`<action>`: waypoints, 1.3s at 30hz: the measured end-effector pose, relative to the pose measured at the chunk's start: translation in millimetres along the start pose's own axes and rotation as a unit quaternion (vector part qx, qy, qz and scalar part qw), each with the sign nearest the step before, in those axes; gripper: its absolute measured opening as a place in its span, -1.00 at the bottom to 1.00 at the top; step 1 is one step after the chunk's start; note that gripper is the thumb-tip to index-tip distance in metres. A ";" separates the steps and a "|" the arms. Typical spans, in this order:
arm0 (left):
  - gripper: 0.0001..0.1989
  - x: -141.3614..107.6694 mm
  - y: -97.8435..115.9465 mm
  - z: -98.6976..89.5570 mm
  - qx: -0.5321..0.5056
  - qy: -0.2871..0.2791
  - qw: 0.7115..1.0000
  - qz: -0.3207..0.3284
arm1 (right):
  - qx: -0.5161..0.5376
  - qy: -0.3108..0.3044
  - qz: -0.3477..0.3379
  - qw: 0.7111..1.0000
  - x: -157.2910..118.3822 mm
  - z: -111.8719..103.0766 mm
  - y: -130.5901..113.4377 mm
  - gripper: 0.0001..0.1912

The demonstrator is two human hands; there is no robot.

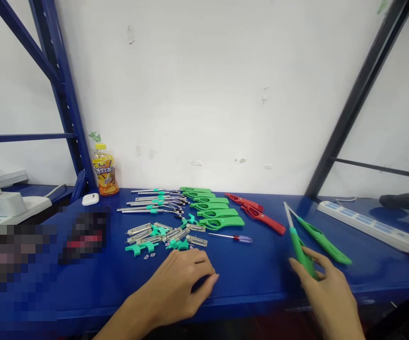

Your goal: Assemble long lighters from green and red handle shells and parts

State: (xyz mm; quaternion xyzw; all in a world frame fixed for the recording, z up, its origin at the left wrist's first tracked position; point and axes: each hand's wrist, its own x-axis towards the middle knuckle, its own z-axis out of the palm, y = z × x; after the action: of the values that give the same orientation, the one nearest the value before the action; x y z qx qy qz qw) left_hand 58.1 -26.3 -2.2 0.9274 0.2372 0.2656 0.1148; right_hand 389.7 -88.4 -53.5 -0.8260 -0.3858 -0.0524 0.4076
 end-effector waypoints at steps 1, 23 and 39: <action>-0.75 -0.4 0.2 0.4 0.002 0.000 1.000 0.000 | -0.003 0.001 0.013 1.000 0.2 -1.0 -1.3 -0.31; -0.76 1.3 2.5 0.7 0.034 -0.005 0.999 -0.003 | -0.113 -0.020 -0.044 0.992 108.3 -3.0 -32.8 -0.48; -0.83 -0.9 5.2 1.1 0.047 -0.006 0.999 -0.025 | -0.112 -0.270 -0.186 0.938 148.0 45.3 -24.6 -0.50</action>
State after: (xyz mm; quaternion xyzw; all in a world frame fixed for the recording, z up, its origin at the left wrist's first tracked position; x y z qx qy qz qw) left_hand 60.0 -31.3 -1.7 0.9271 0.2722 0.2452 0.0792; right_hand 465.8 41.1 -8.6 -0.7627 -0.6199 0.0545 0.1760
